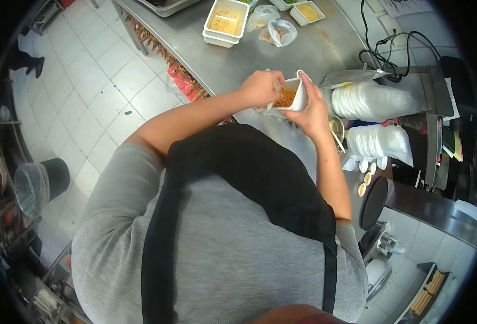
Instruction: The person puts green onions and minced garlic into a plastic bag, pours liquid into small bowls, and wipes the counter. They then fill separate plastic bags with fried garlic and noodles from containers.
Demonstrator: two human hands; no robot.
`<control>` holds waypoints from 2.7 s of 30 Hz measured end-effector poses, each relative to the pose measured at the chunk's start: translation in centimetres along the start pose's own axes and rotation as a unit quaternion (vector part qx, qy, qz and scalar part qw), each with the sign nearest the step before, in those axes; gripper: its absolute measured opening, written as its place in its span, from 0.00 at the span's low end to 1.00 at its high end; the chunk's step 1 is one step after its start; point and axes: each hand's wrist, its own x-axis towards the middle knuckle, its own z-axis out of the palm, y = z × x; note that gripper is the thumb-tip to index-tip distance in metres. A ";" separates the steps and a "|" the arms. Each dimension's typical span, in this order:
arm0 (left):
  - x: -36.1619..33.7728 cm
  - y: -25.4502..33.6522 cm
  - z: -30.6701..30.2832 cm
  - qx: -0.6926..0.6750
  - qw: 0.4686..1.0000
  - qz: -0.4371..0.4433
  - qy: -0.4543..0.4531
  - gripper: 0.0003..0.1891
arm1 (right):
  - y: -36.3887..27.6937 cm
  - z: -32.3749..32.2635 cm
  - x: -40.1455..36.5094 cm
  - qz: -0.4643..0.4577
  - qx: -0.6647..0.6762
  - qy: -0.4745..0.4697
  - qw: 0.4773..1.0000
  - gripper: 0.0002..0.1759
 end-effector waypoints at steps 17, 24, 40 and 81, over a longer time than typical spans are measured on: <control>-0.7 0.8 0.1 -0.143 0.984 -0.020 0.109 0.11 | -0.9 -0.4 0.6 -0.033 -0.040 -0.003 0.999 0.53; 0.4 1.3 0.3 -0.186 0.974 -0.019 0.125 0.11 | -1.8 -1.8 1.7 -0.016 -0.043 -0.014 0.999 0.53; 0.1 1.6 -2.0 -0.336 0.936 -0.058 0.090 0.12 | -7.4 -5.3 6.1 -0.080 -0.137 -0.113 0.981 0.52; 6.6 7.7 -2.0 -0.367 0.925 0.050 0.088 0.18 | -0.7 -4.6 4.9 0.132 0.426 0.272 0.852 0.20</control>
